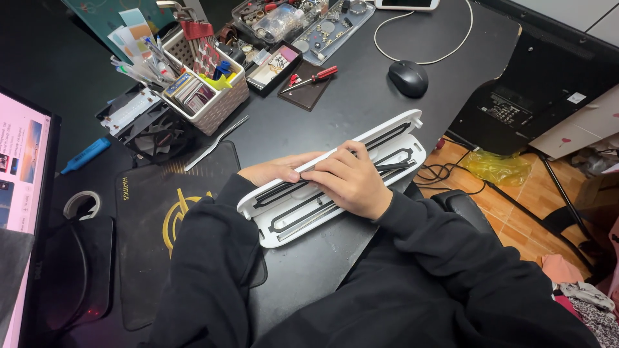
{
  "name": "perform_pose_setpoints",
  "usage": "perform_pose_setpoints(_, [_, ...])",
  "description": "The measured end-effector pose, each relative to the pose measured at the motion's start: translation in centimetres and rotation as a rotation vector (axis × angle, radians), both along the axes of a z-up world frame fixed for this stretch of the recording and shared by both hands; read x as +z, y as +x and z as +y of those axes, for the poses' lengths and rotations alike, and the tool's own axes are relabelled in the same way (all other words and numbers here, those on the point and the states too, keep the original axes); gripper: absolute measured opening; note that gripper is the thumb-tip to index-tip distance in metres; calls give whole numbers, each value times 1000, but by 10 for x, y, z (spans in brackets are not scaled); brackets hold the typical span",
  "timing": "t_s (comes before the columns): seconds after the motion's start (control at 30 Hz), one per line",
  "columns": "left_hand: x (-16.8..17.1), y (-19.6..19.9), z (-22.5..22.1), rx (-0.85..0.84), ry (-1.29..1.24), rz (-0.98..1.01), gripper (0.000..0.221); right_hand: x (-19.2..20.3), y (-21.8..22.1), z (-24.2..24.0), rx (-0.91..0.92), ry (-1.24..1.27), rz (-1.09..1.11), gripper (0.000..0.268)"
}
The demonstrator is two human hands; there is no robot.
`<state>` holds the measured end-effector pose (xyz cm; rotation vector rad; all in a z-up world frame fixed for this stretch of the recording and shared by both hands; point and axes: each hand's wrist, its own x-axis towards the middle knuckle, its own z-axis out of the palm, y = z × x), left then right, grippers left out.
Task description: Inspecting the internal components and sealing strip of a vacuum sealer device on a repair bench.
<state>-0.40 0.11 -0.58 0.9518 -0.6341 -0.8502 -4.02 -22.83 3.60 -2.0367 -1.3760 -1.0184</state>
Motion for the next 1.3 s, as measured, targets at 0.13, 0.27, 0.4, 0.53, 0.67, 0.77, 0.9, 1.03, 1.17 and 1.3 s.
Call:
perform_pose_setpoints(0.13, [24,-12,-6,-4,-25,6,92,2,-1,0,5,-1,10,8])
perform_pose_setpoints(0.27, [26,-13,-6,-7,-17,26,90,-2,-1,1,2,-2,26,9])
perform_pose_setpoints(0.4, [25,-10,-6,0,-1,5,90,-1,3,1,19,-10,23,9])
perform_pose_setpoints(0.53, [12,-5,-3,2,-1,16,90,-2,3,1,15,-8,24,9])
perform_pose_setpoints(0.67, [13,-4,-2,7,11,5,89,0,5,1,26,-11,33,9])
perform_pose_setpoints(0.77, [9,-5,-1,8,14,1,89,0,4,1,30,-14,32,9])
perform_pose_setpoints(0.9, [8,-3,-3,2,15,-15,89,2,2,1,28,6,37,8])
perform_pose_setpoints(1.03, [4,-2,1,12,19,-9,91,3,3,3,31,7,35,9])
perform_pose_setpoints(1.17, [19,-8,-2,2,13,-7,89,4,3,3,35,1,49,10])
perform_pose_setpoints(1.3, [17,-8,-6,2,-11,-7,88,4,2,2,24,-7,67,9])
